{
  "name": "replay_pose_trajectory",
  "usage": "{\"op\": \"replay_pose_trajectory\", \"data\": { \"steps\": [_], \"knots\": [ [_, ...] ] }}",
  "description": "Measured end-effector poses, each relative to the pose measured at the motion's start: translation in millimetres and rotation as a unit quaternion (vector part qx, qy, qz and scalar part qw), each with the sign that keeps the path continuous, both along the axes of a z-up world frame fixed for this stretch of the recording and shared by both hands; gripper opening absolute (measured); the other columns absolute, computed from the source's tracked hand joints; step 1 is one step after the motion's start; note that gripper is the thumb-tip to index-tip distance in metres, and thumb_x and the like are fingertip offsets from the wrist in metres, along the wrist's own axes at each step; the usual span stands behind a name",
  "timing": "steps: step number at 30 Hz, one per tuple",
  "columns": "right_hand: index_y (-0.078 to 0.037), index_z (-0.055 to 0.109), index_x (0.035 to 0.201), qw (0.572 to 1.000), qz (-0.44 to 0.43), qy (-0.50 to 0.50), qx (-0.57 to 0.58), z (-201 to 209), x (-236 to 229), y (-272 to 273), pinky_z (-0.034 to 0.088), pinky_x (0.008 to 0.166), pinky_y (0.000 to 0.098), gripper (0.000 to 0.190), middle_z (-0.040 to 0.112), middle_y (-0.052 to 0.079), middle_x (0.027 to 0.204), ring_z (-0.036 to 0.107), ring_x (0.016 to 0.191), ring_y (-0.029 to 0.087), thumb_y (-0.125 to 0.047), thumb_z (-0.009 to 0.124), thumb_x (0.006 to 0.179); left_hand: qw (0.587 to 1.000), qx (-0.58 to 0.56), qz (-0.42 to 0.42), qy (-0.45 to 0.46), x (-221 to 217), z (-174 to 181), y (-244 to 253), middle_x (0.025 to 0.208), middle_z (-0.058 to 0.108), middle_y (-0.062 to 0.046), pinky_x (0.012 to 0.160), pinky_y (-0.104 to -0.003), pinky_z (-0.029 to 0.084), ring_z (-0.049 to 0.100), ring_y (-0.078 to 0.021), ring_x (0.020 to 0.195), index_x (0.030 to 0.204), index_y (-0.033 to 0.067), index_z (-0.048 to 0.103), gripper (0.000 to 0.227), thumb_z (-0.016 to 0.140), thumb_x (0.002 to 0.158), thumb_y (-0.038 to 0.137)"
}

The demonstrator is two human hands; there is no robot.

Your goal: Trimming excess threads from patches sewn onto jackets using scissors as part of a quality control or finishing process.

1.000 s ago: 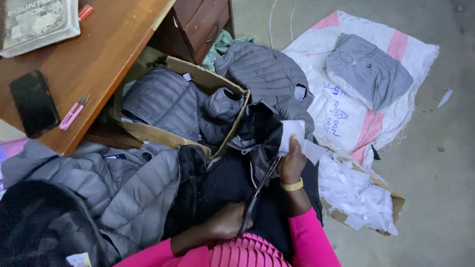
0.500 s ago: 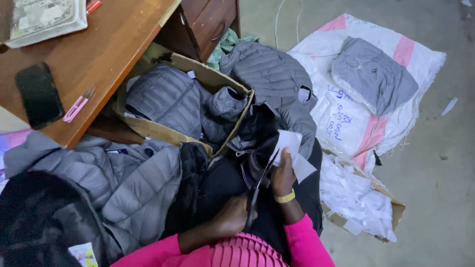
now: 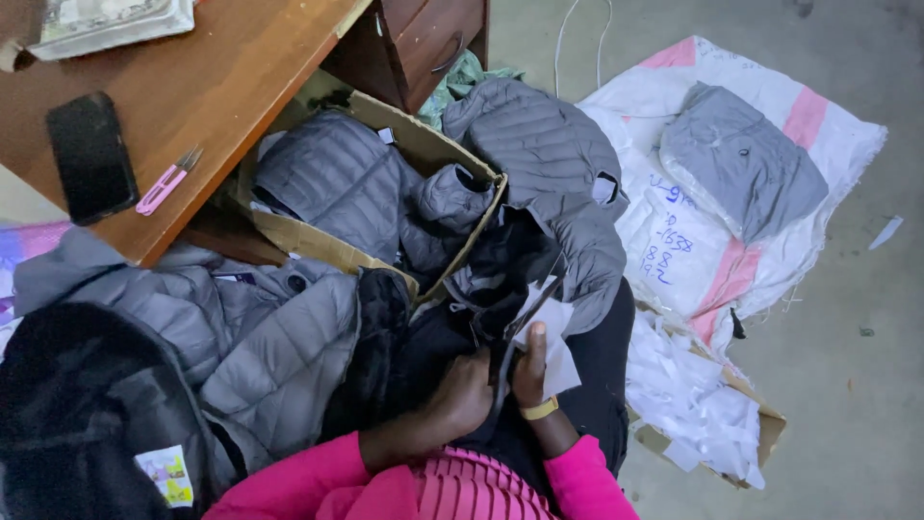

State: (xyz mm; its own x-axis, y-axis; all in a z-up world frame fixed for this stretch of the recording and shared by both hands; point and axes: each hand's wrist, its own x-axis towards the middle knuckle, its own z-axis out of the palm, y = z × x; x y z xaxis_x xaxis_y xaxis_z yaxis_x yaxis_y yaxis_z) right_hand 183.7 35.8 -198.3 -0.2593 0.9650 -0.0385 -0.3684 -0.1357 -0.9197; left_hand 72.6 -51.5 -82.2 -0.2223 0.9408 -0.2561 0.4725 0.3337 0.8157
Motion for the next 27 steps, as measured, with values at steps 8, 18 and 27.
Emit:
{"op": "replay_pose_trajectory", "data": {
  "steps": [8,18,27],
  "knots": [
    [-0.003,0.075,0.103,0.978,-0.039,-0.155,0.134,35,-11,8,0.052,0.095,0.0371,0.043,0.077,0.014,0.105,0.071,0.101,0.026,-0.031,0.043,0.111,0.992,0.097,0.079,-0.023,-33,24,29,0.072,0.075,-0.013,0.062,-0.043,0.058,0.073,-0.0337,0.067,0.091,0.005,0.071,0.019,0.072,0.089,0.023],
    [0.002,0.07,0.094,0.921,-0.384,-0.012,-0.07,-18,141,118,0.074,0.075,0.0227,0.026,0.068,0.012,0.086,0.076,0.078,0.017,-0.009,0.057,0.114,0.995,0.039,0.085,-0.043,-50,-56,107,0.132,0.062,-0.031,0.104,-0.058,0.054,0.062,-0.0517,0.127,0.144,0.0033,0.051,0.09,0.091,0.077,0.048],
    [0.015,0.03,0.159,0.8,-0.152,-0.563,-0.141,-122,254,146,0.04,0.113,0.0595,0.117,0.032,0.042,0.155,0.041,0.14,0.056,-0.045,0.087,0.078,0.898,0.08,0.151,-0.405,-65,-55,123,0.104,0.074,-0.014,0.081,-0.03,0.053,0.066,-0.0203,0.087,0.123,-0.0075,0.071,0.047,0.07,0.078,0.007]
  ]
}}
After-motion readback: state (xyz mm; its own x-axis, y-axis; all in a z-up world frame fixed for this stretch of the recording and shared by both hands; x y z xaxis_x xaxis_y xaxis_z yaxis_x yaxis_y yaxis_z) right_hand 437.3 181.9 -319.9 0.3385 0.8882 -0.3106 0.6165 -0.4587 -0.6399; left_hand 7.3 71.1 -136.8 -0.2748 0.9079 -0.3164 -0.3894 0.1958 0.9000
